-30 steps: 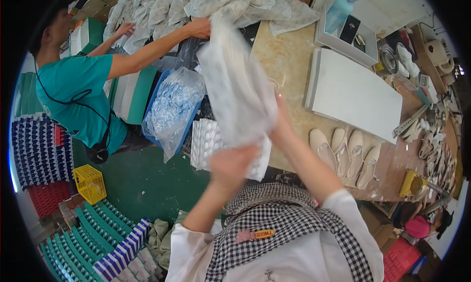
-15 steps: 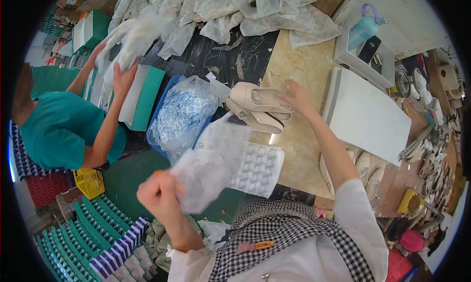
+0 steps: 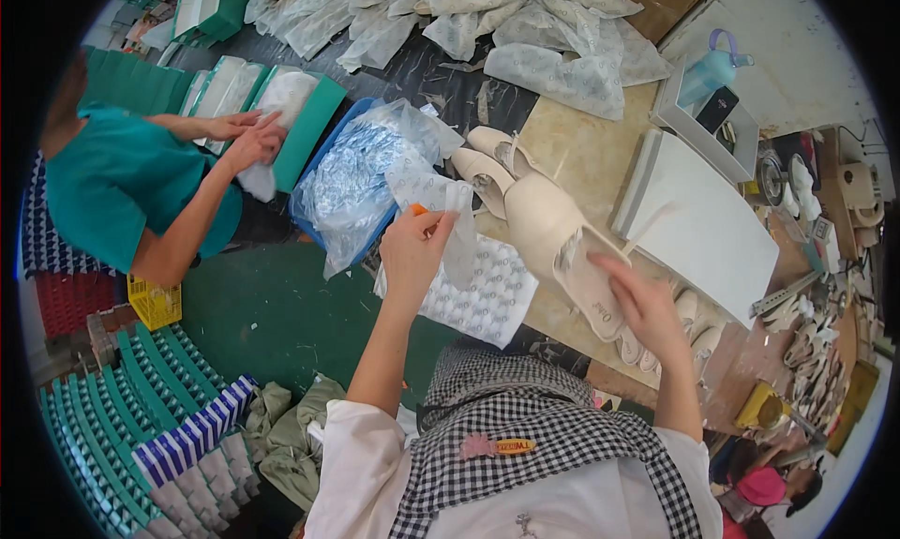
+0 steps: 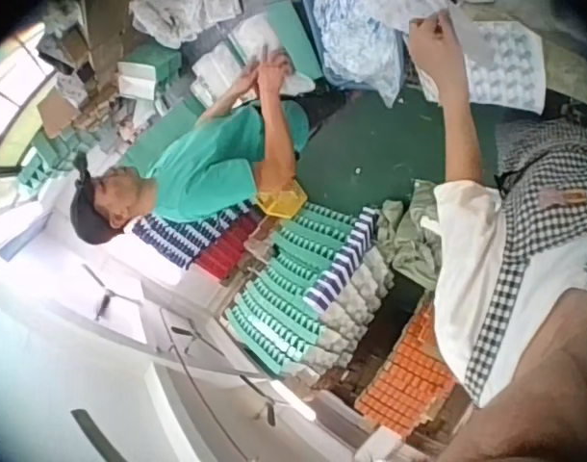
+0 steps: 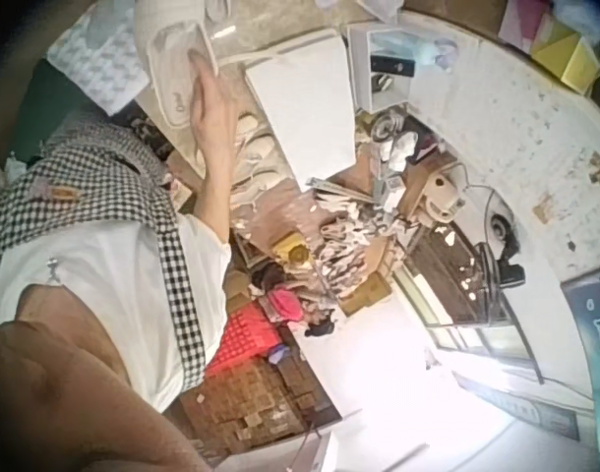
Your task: Wiping shoes clean and packing them into protective bags.
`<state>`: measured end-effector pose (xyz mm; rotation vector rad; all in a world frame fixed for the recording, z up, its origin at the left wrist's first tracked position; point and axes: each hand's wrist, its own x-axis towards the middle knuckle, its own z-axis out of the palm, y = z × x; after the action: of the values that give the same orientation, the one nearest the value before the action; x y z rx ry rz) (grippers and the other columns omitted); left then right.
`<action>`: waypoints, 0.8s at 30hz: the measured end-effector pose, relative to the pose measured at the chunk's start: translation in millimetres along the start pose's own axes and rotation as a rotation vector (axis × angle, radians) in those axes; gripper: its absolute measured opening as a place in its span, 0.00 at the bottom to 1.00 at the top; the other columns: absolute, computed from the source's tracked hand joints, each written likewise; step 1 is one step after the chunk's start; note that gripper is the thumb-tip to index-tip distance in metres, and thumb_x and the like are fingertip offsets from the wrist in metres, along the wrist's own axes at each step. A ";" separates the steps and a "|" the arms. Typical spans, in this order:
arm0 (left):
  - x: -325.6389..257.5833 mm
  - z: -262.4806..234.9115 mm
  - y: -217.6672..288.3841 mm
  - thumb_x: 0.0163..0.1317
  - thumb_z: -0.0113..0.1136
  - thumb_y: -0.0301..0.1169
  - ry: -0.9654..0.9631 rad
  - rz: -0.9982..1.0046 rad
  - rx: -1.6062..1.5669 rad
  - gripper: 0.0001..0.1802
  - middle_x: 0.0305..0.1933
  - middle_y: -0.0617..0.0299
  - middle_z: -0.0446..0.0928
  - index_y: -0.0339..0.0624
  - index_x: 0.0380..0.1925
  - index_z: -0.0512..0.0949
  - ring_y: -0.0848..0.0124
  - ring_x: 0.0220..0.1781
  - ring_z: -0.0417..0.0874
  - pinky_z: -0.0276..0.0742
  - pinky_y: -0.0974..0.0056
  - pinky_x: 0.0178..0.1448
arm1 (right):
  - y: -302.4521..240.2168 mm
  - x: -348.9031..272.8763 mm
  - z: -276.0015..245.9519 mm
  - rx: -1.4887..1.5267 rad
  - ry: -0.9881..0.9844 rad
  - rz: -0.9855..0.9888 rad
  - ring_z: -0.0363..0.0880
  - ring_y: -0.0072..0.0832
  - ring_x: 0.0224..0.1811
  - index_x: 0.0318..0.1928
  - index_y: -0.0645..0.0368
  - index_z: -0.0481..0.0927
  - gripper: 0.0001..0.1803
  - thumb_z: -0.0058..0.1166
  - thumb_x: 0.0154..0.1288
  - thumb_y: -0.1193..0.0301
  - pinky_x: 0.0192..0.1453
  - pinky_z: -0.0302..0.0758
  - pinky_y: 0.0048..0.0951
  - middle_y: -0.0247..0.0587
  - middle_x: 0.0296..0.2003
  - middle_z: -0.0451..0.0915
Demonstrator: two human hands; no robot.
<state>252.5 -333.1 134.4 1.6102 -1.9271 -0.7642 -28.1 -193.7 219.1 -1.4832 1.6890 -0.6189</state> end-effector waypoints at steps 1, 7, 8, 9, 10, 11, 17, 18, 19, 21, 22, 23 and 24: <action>-4.8 1.1 -2.2 0.60 0.62 0.41 0.041 0.014 0.009 0.15 0.18 0.57 0.77 0.39 0.31 0.85 0.65 0.18 0.76 0.69 0.62 0.28 | 2.7 -10.3 0.3 -0.015 -0.027 -0.012 0.82 0.42 0.44 0.63 0.48 0.73 0.27 0.43 0.64 0.82 0.48 0.76 0.31 0.49 0.48 0.82; -36.6 -6.1 3.5 0.61 0.61 0.38 0.072 -0.176 -0.225 0.14 0.17 0.57 0.77 0.37 0.35 0.84 0.70 0.18 0.73 0.68 0.63 0.27 | 21.0 -54.8 15.8 0.171 0.278 0.083 0.80 0.33 0.50 0.67 0.53 0.67 0.29 0.46 0.64 0.80 0.50 0.75 0.28 0.42 0.59 0.76; -42.2 -5.6 2.2 0.61 0.61 0.38 0.081 -0.205 -0.249 0.14 0.17 0.56 0.77 0.37 0.35 0.84 0.72 0.18 0.73 0.67 0.64 0.27 | 31.0 -59.9 20.0 0.342 0.274 0.173 0.80 0.31 0.51 0.67 0.55 0.67 0.29 0.46 0.64 0.80 0.51 0.75 0.27 0.41 0.59 0.76; -46.5 -3.6 1.4 0.61 0.61 0.37 0.093 -0.193 -0.254 0.13 0.17 0.56 0.77 0.37 0.36 0.84 0.73 0.18 0.72 0.67 0.64 0.27 | 41.5 -65.4 24.0 0.514 0.289 0.265 0.79 0.29 0.52 0.67 0.57 0.66 0.29 0.47 0.64 0.80 0.52 0.75 0.26 0.41 0.59 0.75; -50.0 0.2 1.7 0.61 0.61 0.36 0.096 -0.177 -0.262 0.13 0.17 0.56 0.77 0.37 0.37 0.84 0.73 0.18 0.71 0.67 0.64 0.27 | 72.4 -71.6 34.8 0.746 0.282 0.356 0.79 0.27 0.52 0.67 0.59 0.66 0.29 0.47 0.64 0.80 0.53 0.75 0.26 0.41 0.59 0.76; -53.4 2.8 1.4 0.61 0.62 0.36 0.101 -0.165 -0.266 0.13 0.18 0.56 0.77 0.37 0.38 0.84 0.74 0.18 0.71 0.67 0.65 0.27 | 98.1 -76.6 45.6 0.980 0.267 0.445 0.79 0.26 0.53 0.67 0.61 0.65 0.29 0.47 0.64 0.81 0.54 0.76 0.25 0.41 0.58 0.76; -69.6 19.1 0.5 0.60 0.63 0.35 0.059 -0.160 -0.285 0.14 0.19 0.56 0.79 0.42 0.44 0.84 0.75 0.18 0.71 0.67 0.65 0.27 | 84.3 -80.5 78.0 0.877 0.340 0.295 0.77 0.30 0.55 0.63 0.61 0.71 0.24 0.46 0.65 0.81 0.57 0.75 0.29 0.41 0.57 0.75; -69.5 18.4 1.0 0.60 0.63 0.35 0.038 -0.185 -0.273 0.14 0.19 0.56 0.79 0.42 0.43 0.84 0.76 0.18 0.72 0.67 0.65 0.27 | 84.3 -82.1 81.3 0.587 0.318 0.107 0.78 0.31 0.54 0.62 0.57 0.73 0.24 0.46 0.64 0.81 0.56 0.75 0.29 0.41 0.58 0.75; -68.8 15.9 1.9 0.60 0.63 0.35 0.016 -0.209 -0.260 0.14 0.19 0.56 0.80 0.41 0.43 0.84 0.76 0.19 0.72 0.67 0.65 0.27 | 82.4 -82.7 84.9 0.295 0.292 -0.077 0.78 0.32 0.54 0.61 0.54 0.75 0.25 0.46 0.63 0.82 0.56 0.76 0.30 0.40 0.58 0.74; -67.7 5.3 2.0 0.60 0.63 0.35 -0.012 -0.241 -0.259 0.13 0.20 0.55 0.80 0.41 0.43 0.84 0.76 0.19 0.73 0.67 0.66 0.27 | 18.0 -78.2 72.3 0.065 0.098 -0.152 0.78 0.36 0.52 0.58 0.47 0.78 0.27 0.48 0.60 0.82 0.53 0.78 0.31 0.40 0.56 0.75; -66.3 -3.2 3.4 0.60 0.63 0.35 -0.025 -0.243 -0.278 0.13 0.20 0.55 0.80 0.41 0.43 0.84 0.77 0.19 0.73 0.67 0.67 0.26 | -5.8 -77.5 67.6 -0.054 0.004 -0.187 0.79 0.38 0.51 0.57 0.44 0.79 0.28 0.49 0.58 0.82 0.51 0.78 0.32 0.40 0.55 0.76; -64.1 -8.5 5.6 0.61 0.63 0.35 -0.035 -0.243 -0.298 0.13 0.20 0.55 0.81 0.42 0.43 0.84 0.77 0.19 0.74 0.66 0.67 0.26 | -4.6 -75.1 70.8 -0.140 0.037 -0.250 0.79 0.39 0.51 0.57 0.42 0.79 0.29 0.49 0.57 0.82 0.50 0.79 0.33 0.40 0.54 0.76; -64.5 -10.5 7.8 0.60 0.63 0.35 -0.018 -0.215 -0.282 0.13 0.21 0.55 0.81 0.42 0.42 0.85 0.75 0.18 0.74 0.66 0.67 0.25 | -0.2 -71.9 76.2 -0.226 0.069 -0.313 0.79 0.40 0.50 0.57 0.40 0.79 0.30 0.50 0.56 0.82 0.48 0.79 0.34 0.41 0.53 0.76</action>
<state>265.1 -269.4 145.5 1.6502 -1.5887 -1.0871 34.2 -113.6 193.0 -1.9306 1.6337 -0.6658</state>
